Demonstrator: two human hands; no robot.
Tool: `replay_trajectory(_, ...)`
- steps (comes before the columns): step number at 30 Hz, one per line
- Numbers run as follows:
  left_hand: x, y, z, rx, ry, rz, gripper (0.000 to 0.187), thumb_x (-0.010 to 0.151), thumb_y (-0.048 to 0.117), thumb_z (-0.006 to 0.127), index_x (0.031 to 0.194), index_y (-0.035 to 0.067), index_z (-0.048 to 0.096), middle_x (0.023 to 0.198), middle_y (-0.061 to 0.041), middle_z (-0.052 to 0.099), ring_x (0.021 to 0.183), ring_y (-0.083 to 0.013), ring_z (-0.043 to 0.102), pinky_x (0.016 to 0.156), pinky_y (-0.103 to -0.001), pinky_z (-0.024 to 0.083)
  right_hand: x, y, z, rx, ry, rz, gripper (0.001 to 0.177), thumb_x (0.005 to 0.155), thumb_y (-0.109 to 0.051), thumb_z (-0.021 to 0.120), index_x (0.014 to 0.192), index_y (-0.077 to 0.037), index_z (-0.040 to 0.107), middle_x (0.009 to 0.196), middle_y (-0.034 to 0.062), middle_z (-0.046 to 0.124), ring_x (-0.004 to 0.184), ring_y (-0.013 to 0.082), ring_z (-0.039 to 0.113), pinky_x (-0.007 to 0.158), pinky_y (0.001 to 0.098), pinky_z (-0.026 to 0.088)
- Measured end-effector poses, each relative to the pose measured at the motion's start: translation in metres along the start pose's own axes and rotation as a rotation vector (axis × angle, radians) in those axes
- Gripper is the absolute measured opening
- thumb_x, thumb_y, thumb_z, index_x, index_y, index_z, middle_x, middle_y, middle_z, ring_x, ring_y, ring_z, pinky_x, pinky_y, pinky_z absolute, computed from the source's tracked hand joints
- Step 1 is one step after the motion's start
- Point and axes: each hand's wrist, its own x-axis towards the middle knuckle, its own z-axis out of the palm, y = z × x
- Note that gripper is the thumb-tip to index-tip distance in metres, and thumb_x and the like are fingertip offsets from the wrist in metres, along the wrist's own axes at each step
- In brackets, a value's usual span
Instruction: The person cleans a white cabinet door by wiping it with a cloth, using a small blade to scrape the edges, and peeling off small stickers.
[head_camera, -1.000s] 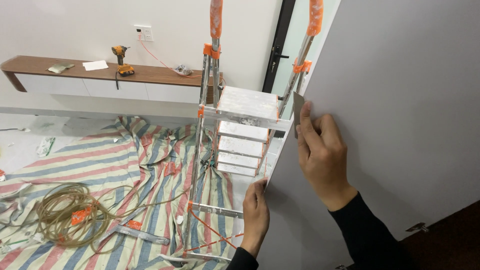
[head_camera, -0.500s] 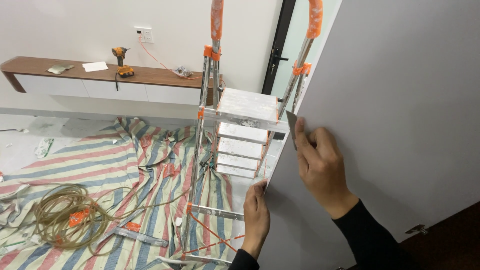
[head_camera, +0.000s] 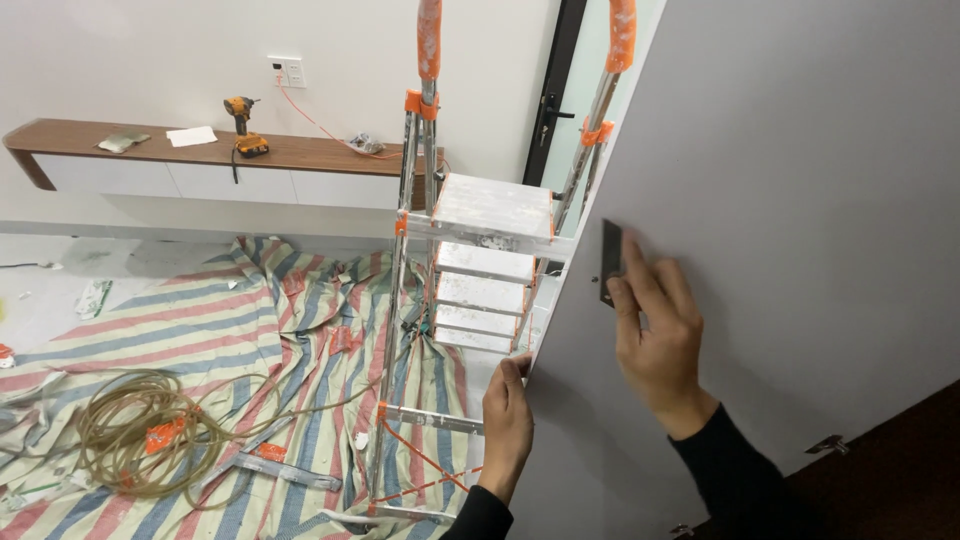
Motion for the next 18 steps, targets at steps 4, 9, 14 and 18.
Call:
replay_trajectory(4, 0.001, -0.006, -0.004, 0.016, -0.019, 0.003, 0.090, 0.110, 0.072, 0.030, 0.153, 0.010, 0.079, 0.158, -0.011, 0.083, 0.154, -0.0238, 0.075, 0.131, -0.039, 0.053, -0.028, -0.019, 0.026, -0.072, 0.181, 0.119, 0.044, 0.125, -0.005, 0.070, 0.168, 0.003, 0.065, 0.096, 0.0087, 0.067, 0.082, 0.0201, 0.058, 0.079, 0.0365, 0.056)
replay_trajectory(9, 0.006, -0.014, -0.005, 0.035, -0.037, 0.024, 0.090, 0.110, 0.073, 0.030, 0.150, 0.011, 0.080, 0.156, -0.011, 0.083, 0.152, -0.0241, 0.074, 0.130, -0.039, 0.054, -0.019, -0.018, 0.050, -0.101, 0.220, 0.099, 0.045, 0.124, 0.001, 0.070, 0.169, 0.003, 0.064, 0.101, 0.0089, 0.069, 0.089, 0.0215, 0.062, 0.086, 0.0386, 0.058)
replay_trajectory(14, 0.003, -0.016, -0.004, 0.023, -0.040, 0.049, 0.084, 0.112, 0.069, 0.030, 0.149, 0.013, 0.080, 0.153, -0.008, 0.084, 0.152, -0.0220, 0.075, 0.129, -0.036, 0.055, -0.019, -0.013, 0.053, -0.153, 0.183, 0.062, 0.044, 0.126, -0.003, 0.068, 0.170, 0.003, 0.064, 0.104, 0.0099, 0.063, 0.090, 0.0242, 0.060, 0.085, 0.0411, 0.058)
replay_trajectory(18, 0.003, -0.015, -0.004, 0.020, -0.043, 0.059, 0.085, 0.111, 0.071, 0.030, 0.149, 0.013, 0.081, 0.151, -0.009, 0.085, 0.148, -0.0225, 0.076, 0.125, -0.037, 0.056, -0.022, -0.012, 0.054, -0.178, 0.203, 0.059, 0.047, 0.126, -0.001, 0.071, 0.172, 0.001, 0.063, 0.101, 0.0087, 0.060, 0.088, 0.0224, 0.057, 0.084, 0.0392, 0.058)
